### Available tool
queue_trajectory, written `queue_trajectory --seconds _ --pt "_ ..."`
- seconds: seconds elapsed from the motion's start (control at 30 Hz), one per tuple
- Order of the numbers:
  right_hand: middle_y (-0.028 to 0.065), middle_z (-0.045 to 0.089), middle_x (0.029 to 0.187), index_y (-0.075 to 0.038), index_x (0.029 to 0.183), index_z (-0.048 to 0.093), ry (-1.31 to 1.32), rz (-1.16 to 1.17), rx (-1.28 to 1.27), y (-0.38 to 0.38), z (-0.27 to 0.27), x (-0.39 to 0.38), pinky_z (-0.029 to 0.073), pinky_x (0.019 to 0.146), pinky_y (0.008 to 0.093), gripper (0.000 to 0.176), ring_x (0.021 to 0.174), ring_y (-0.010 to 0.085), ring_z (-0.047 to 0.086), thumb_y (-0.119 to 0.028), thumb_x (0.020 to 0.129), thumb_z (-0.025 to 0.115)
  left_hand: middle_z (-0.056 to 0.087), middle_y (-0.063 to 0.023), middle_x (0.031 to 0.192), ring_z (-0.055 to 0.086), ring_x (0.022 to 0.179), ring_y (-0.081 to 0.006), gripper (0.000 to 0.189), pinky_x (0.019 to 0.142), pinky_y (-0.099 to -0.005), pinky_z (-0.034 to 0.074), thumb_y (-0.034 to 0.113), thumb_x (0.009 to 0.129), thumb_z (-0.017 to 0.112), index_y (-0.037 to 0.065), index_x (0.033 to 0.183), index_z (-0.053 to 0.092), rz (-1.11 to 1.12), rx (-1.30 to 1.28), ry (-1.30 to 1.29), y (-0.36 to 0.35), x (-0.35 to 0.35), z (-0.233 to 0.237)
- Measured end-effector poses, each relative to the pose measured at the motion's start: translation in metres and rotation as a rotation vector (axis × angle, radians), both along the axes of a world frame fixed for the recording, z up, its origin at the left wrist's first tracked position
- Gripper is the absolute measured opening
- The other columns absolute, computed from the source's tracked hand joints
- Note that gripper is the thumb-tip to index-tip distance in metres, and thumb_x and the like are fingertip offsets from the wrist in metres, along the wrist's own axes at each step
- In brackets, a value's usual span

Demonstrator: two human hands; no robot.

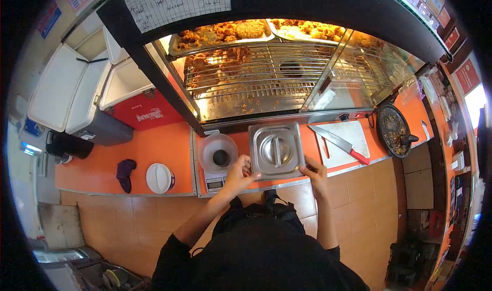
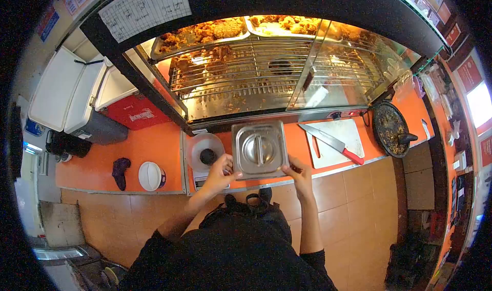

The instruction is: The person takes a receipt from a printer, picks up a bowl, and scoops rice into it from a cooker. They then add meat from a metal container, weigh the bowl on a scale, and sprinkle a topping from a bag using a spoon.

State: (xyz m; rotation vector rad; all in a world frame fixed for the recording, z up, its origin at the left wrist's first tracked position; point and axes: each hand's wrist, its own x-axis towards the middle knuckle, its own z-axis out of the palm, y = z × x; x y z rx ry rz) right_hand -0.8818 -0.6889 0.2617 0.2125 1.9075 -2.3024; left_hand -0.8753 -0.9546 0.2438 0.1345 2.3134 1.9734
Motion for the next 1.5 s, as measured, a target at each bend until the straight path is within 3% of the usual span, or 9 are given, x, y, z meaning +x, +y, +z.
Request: queue_trajectory --seconds 0.2,0.3,0.57,0.67,0.8,0.93,1.2,1.43,1.5 --pt "0.0011 0.062 0.099 -0.002 0.123 0.058 -0.066 0.059 0.159 0.005 -0.083 0.025 0.045 0.077 0.0255 0.044 0.085 0.0100 0.055 -0.002 0.080 0.066 0.055 -0.0046 0.078 0.055 0.064 -0.0117 0.039 0.058 -0.0257 0.047 0.003 0.067 0.078 0.003 0.095 0.050 0.112 -0.123 -0.056 0.010 0.026 -0.050" --pt "-0.0017 0.055 0.086 -0.006 0.125 0.058 -0.067 0.064 0.193 0.002 -0.091 0.028 0.045 0.073 0.0248 0.045 0.077 0.0093 0.051 -0.003 0.081 0.065 0.054 -0.0065 0.081 0.057 0.064 -0.0132 0.038 0.058 -0.0262 0.048 0.003 0.067 0.078 0.003 0.095 0.052 0.180 -0.187 -0.025 0.013 0.034 -0.056" --pt "0.0112 0.046 0.104 -0.008 0.128 0.054 0.086 -0.005 0.688 -0.014 -0.060 0.032 0.051 0.074 0.0296 0.044 0.079 0.0164 0.057 -0.011 0.084 0.062 0.054 -0.0090 0.087 0.059 0.067 -0.0166 0.040 0.060 -0.0269 0.050 0.004 0.068 0.077 0.003 0.104 0.058 0.298 -0.244 0.014 0.023 0.045 -0.039" --pt "0.0083 0.049 0.096 -0.006 0.128 0.055 0.094 -0.010 0.684 -0.013 -0.050 0.028 0.050 0.072 0.0278 0.043 0.079 0.0150 0.057 -0.010 0.085 0.061 0.055 -0.0098 0.094 0.059 0.071 -0.0149 0.045 0.064 -0.0270 0.051 0.007 0.076 0.074 0.003 0.116 0.055 0.271 -0.270 -0.042 0.020 0.044 -0.021" --pt "0.0031 0.049 0.077 -0.008 0.128 0.055 0.100 -0.015 0.391 -0.014 -0.016 0.000 0.042 0.064 0.0258 0.044 0.070 0.0115 0.048 -0.007 0.084 0.061 0.060 -0.0053 0.085 0.058 0.066 -0.0102 0.040 0.057 -0.0246 0.049 0.006 0.083 0.065 0.003 0.122 0.053 0.286 0.122 0.005 0.019 0.023 0.023" --pt "0.0020 0.049 0.079 -0.005 0.129 0.053 0.287 0.003 0.460 -0.024 0.022 -0.064 0.041 0.068 0.0249 0.043 0.074 0.0099 0.047 -0.011 0.087 0.058 0.061 -0.0034 0.076 0.059 0.064 -0.0108 0.044 0.055 -0.0242 0.047 0.004 0.088 0.059 0.000 0.129 0.045 0.285 0.264 0.027 0.015 -0.035 0.043" --pt "0.0012 0.061 0.105 -0.007 0.134 0.049 0.128 -0.068 -0.157 -0.030 0.034 -0.142 0.040 0.070 0.0214 0.039 0.079 0.0060 0.052 -0.015 0.095 0.050 0.061 -0.0052 0.082 0.059 0.063 -0.0143 0.037 0.057 -0.0242 0.046 0.004 0.088 0.060 -0.003 0.124 0.051 0.412 0.542 0.030 0.021 -0.150 0.041" --pt "0.0029 0.062 0.105 -0.005 0.120 0.060 0.088 -0.073 -0.022 0.025 -0.007 -0.116 0.042 0.072 0.0214 0.030 0.081 0.0076 0.055 -0.017 0.094 0.050 0.061 -0.0038 0.084 0.062 0.067 -0.0157 0.020 0.059 -0.0249 0.051 0.008 0.086 0.067 -0.001 0.102 0.060 0.595 0.698 -0.025 0.033 -0.204 0.049" --pt "0.0039 0.062 0.092 -0.005 0.108 0.066 0.097 -0.137 0.015 0.045 -0.022 -0.114 0.043 0.067 0.0225 0.025 0.075 0.0090 0.054 -0.018 0.093 0.051 0.062 -0.0063 0.087 0.063 0.072 -0.0177 0.020 0.063 -0.0263 0.054 0.008 0.086 0.065 -0.002 0.103 0.059 0.539 0.714 0.017 0.027 -0.214 0.038"
